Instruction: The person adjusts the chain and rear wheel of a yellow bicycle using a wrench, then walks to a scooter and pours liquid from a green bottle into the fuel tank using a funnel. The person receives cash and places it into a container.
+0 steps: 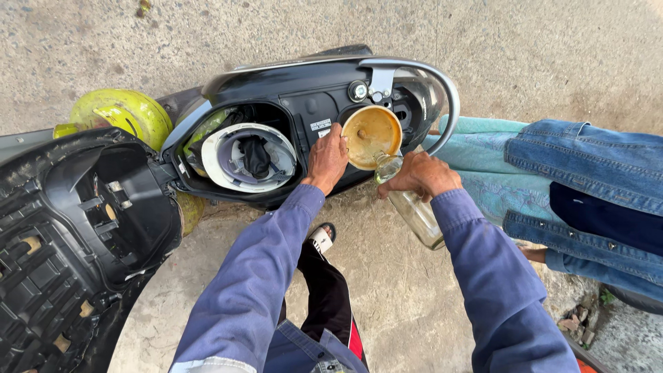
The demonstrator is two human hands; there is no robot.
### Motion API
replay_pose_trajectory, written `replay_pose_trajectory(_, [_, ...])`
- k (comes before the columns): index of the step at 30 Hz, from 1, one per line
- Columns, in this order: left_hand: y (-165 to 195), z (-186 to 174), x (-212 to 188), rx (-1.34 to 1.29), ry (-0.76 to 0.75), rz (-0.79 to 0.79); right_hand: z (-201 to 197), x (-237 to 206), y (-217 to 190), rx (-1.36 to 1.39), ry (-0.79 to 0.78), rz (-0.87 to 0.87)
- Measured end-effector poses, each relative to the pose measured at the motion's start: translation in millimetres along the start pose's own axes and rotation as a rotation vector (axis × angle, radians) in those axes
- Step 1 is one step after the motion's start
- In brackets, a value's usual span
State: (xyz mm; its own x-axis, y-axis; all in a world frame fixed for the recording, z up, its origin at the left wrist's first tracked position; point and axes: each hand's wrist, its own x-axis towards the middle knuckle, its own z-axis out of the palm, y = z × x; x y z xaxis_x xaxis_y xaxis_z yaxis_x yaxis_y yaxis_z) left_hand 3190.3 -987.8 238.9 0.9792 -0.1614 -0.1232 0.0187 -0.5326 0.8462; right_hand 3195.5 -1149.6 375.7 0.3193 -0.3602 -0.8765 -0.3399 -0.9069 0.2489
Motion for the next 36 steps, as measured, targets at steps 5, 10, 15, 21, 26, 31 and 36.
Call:
replay_pose_trajectory(5, [7.7, -3.7, 1.8, -0.025, -0.029, -0.035, -13.3, -3.3, -3.1, 0.052, -0.048, 0.037])
replay_pose_trajectory(10, [11.9, -8.6, 1.9, -0.027, -0.063, -0.05, -16.7, 1.1, -5.0, 0.042, -0.049, 0.036])
replay_pose_trajectory(15, [12.1, -9.8, 2.8, -0.028, -0.048, -0.03, -18.2, 6.2, -6.8, 0.015, -0.06, 0.04])
replay_pose_trajectory(21, [13.5, -10.0, 2.9, -0.01, -0.043, -0.051, -16.4, 5.3, -7.0, 0.028, -0.056, 0.049])
replay_pose_trajectory(26, [20.0, -11.3, 4.9, -0.004, -0.11, -0.201, -15.8, 3.7, -5.4, 0.059, -0.051, 0.068])
replay_pose_trajectory(31, [20.8, -8.6, 5.0, 0.014, -0.081, -0.198, -14.7, 3.1, -2.3, 0.058, -0.05, 0.034])
replay_pose_trajectory(36, [15.5, -7.7, 3.5, 0.028, -0.044, -0.165, -7.3, 2.9, -2.4, 0.066, -0.027, 0.029])
